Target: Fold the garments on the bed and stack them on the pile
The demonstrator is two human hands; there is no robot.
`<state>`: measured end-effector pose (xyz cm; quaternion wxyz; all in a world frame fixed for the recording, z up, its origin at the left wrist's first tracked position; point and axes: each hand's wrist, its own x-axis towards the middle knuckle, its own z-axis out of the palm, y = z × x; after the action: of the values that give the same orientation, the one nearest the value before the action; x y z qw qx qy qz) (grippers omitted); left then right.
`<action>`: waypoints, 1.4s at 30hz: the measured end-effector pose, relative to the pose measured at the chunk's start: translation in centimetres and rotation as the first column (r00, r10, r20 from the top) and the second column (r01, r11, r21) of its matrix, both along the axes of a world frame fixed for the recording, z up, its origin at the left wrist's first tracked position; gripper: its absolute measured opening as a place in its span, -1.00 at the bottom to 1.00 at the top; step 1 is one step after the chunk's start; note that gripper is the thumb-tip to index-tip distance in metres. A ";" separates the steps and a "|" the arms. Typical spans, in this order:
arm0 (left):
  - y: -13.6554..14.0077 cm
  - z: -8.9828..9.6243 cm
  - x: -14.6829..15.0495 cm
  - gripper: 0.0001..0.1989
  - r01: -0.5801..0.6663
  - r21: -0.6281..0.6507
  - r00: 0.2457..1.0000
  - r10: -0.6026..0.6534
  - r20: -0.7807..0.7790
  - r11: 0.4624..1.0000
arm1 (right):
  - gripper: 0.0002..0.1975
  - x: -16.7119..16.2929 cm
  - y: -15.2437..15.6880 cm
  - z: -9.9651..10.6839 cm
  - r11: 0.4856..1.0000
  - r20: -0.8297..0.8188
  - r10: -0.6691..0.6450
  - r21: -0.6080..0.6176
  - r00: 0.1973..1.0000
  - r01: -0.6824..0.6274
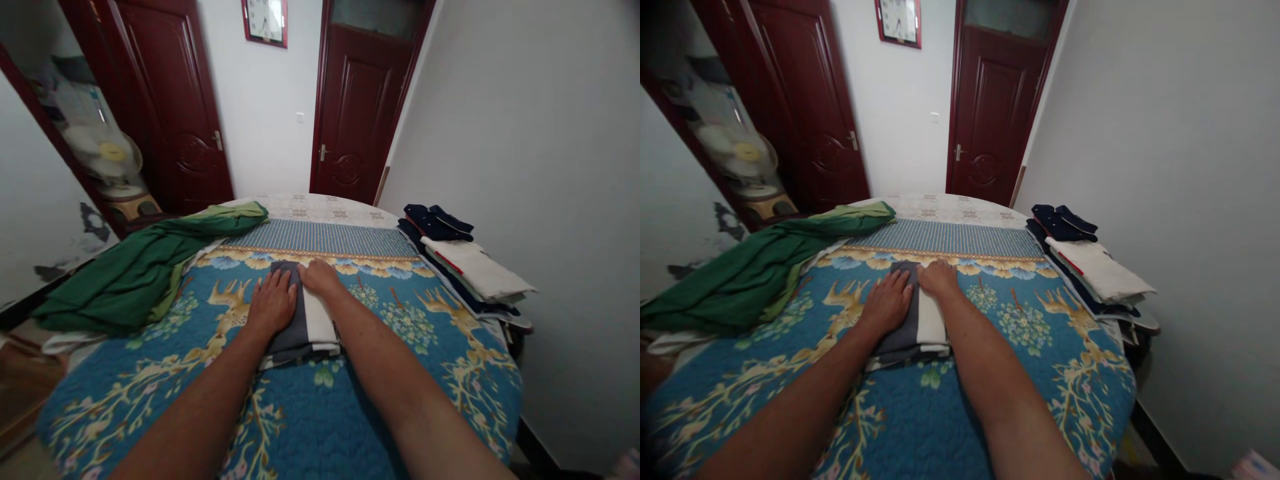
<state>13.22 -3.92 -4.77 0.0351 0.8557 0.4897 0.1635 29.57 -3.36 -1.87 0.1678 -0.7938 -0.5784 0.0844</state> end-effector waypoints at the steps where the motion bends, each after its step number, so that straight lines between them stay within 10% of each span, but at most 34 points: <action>1: -0.1 0.0 0.0 -0.40 -0.001 -0.005 1.000 0.001 0.017 1.000 | -0.30 0.2 0.4 -0.1 1.000 0.008 -0.002 0.004 1.000 0.002; 14: -1.0 0.3 -0.1 -0.41 -0.013 -0.013 0.997 0.014 0.075 1.000 | -0.43 -1.0 -2.2 -0.7 0.960 0.159 0.003 0.277 0.987 -0.047; 33: -5.3 0.1 -4.5 -0.28 0.040 -0.058 0.998 -0.037 0.044 0.998 | -0.33 -0.9 -13.0 -3.9 0.977 0.140 0.099 0.173 0.985 -0.123; 42: -10.8 -0.9 -8.5 -0.36 0.071 0.011 0.997 -0.071 0.011 0.997 | -0.28 0.9 -12.1 -3.5 0.914 -0.240 -0.050 0.379 0.969 0.141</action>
<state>4.70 -14.77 -5.71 0.0391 0.8717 0.4580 0.1698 30.47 -15.42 -5.37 0.3922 -0.7566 -0.5211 0.0475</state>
